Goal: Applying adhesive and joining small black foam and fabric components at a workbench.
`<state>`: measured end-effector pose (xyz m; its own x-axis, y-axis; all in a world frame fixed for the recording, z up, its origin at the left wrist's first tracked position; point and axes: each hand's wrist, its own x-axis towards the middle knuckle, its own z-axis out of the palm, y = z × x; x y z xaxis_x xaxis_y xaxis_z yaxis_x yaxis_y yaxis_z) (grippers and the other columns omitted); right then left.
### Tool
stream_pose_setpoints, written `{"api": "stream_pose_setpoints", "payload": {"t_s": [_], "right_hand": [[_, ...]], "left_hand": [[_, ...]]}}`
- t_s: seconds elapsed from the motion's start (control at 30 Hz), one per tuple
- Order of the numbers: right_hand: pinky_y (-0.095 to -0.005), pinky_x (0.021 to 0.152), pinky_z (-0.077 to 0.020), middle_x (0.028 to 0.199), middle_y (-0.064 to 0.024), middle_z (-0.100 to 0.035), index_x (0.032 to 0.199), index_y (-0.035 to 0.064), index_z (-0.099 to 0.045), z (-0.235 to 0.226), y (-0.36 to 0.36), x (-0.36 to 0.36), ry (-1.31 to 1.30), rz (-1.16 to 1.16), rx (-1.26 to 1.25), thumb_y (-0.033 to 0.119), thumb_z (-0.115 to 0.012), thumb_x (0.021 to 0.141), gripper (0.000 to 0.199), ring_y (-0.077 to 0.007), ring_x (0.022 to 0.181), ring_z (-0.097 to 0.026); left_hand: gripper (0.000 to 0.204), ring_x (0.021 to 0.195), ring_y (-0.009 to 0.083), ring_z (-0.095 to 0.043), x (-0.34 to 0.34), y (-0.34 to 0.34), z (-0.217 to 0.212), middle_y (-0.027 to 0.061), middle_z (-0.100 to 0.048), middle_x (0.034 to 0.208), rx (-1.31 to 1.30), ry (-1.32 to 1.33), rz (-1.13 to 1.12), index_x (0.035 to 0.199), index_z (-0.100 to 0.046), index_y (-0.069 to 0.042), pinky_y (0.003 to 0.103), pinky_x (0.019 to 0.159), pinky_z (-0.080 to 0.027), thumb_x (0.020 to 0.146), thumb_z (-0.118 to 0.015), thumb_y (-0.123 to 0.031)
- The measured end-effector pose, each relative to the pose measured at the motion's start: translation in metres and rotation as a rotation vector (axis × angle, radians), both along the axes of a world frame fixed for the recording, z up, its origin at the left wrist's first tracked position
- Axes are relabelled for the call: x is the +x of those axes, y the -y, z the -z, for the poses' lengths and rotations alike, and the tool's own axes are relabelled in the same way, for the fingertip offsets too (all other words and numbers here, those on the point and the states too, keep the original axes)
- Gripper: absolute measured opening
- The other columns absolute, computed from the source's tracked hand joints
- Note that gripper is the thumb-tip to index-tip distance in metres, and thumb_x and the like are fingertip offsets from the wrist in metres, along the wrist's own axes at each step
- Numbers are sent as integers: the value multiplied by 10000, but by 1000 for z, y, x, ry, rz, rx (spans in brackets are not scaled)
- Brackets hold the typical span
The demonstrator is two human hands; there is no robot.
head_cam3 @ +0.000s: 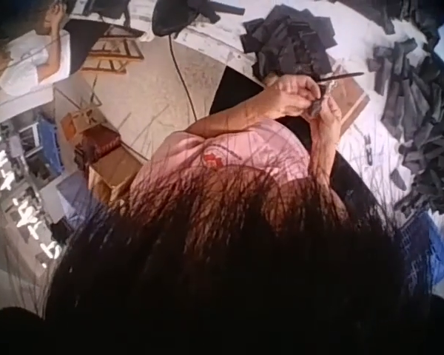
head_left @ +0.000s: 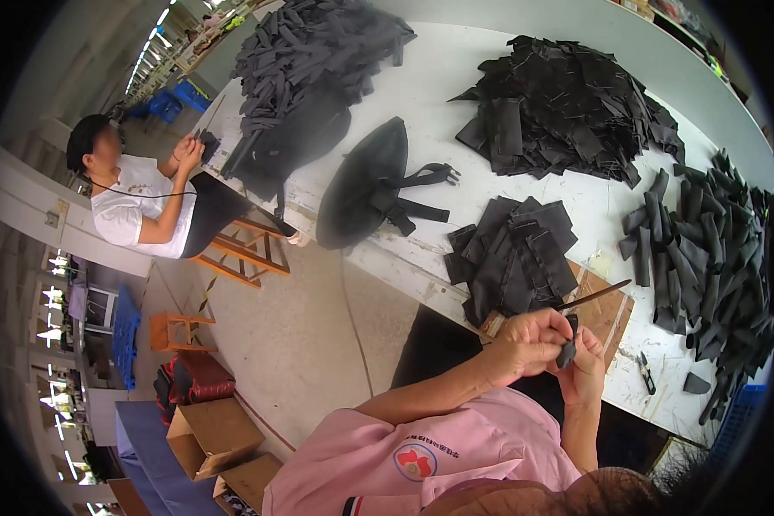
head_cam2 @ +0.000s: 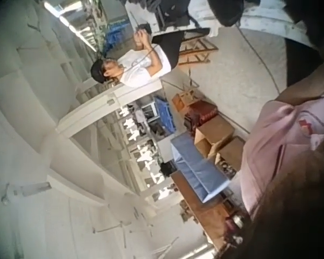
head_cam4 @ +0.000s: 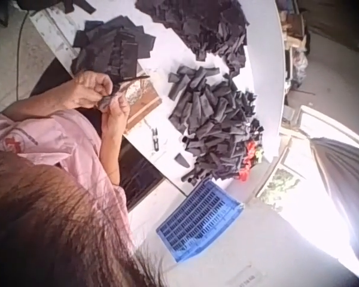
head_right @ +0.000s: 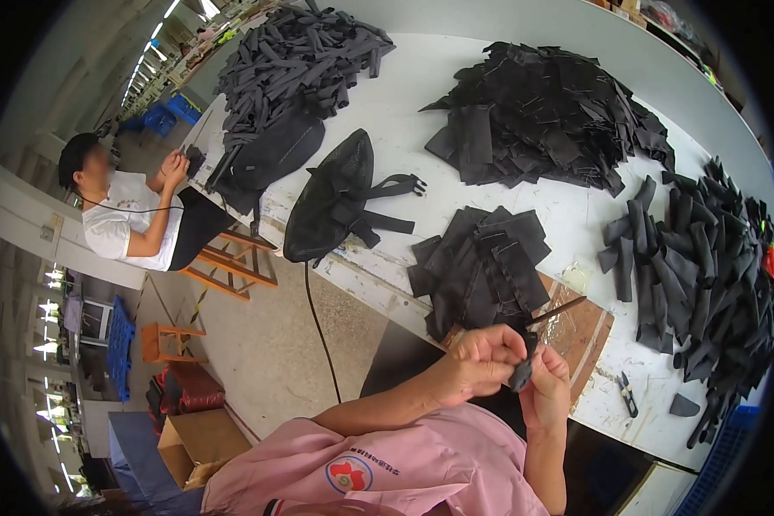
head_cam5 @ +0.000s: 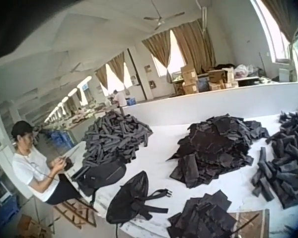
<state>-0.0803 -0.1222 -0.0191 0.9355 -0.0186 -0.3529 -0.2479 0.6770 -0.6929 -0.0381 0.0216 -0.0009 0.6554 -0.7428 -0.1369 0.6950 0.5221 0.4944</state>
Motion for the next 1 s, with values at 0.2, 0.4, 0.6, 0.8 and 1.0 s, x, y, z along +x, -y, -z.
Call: {"api": "stream_pose_setpoints", "payload": {"t_s": [0.2, 0.4, 0.6, 0.8, 1.0], "right_hand": [[-249, 749, -408, 922, -36, -516, 783, 58, -514, 0, 5, 3, 370, -5, -36, 206, -614, 801, 179, -117, 800, -501], [-223, 698, -358, 875, -54, -524, 764, 19, -511, -8, 0, 8, 433, 78, -356, 137, -583, 821, 150, -111, 772, -460], [-196, 650, -325, 862, -31, -522, 775, 23, -500, -14, -3, 11, 491, 109, -616, 117, -556, 839, 127, -69, 725, -426], [-204, 644, -354, 762, -12, -471, 748, 14, -486, -18, -3, 7, 405, 122, -796, 138, -550, 845, 169, -85, 698, -437], [-192, 602, -340, 740, 5, -460, 740, 31, -485, -22, -3, 5, 225, 40, -367, 184, -552, 848, 199, -70, 657, -421]], "left_hand": [[334, 530, 0, -432, -7, 5, -17, 4, -524, 766, 142, 431, -123, 1100, -448, 6, 139, 439, -310, 778, -521, 62], [238, 542, 4, -425, -9, 5, -13, -24, -513, 705, 653, 569, -291, 990, -575, 11, 164, 474, -353, 755, -583, 48], [168, 542, 15, -446, -6, 16, -16, -7, -509, 687, 744, 862, -642, 899, -608, -11, 166, 475, -360, 742, -598, 48], [107, 566, 16, -496, -4, 14, -16, -14, -557, 719, 641, 650, -534, 875, -576, -5, 157, 453, -368, 778, -575, 38], [104, 536, 11, -481, 9, 4, -17, 31, -588, 756, 361, 233, -238, 901, -502, -22, 135, 396, -314, 809, -541, 4]]}}
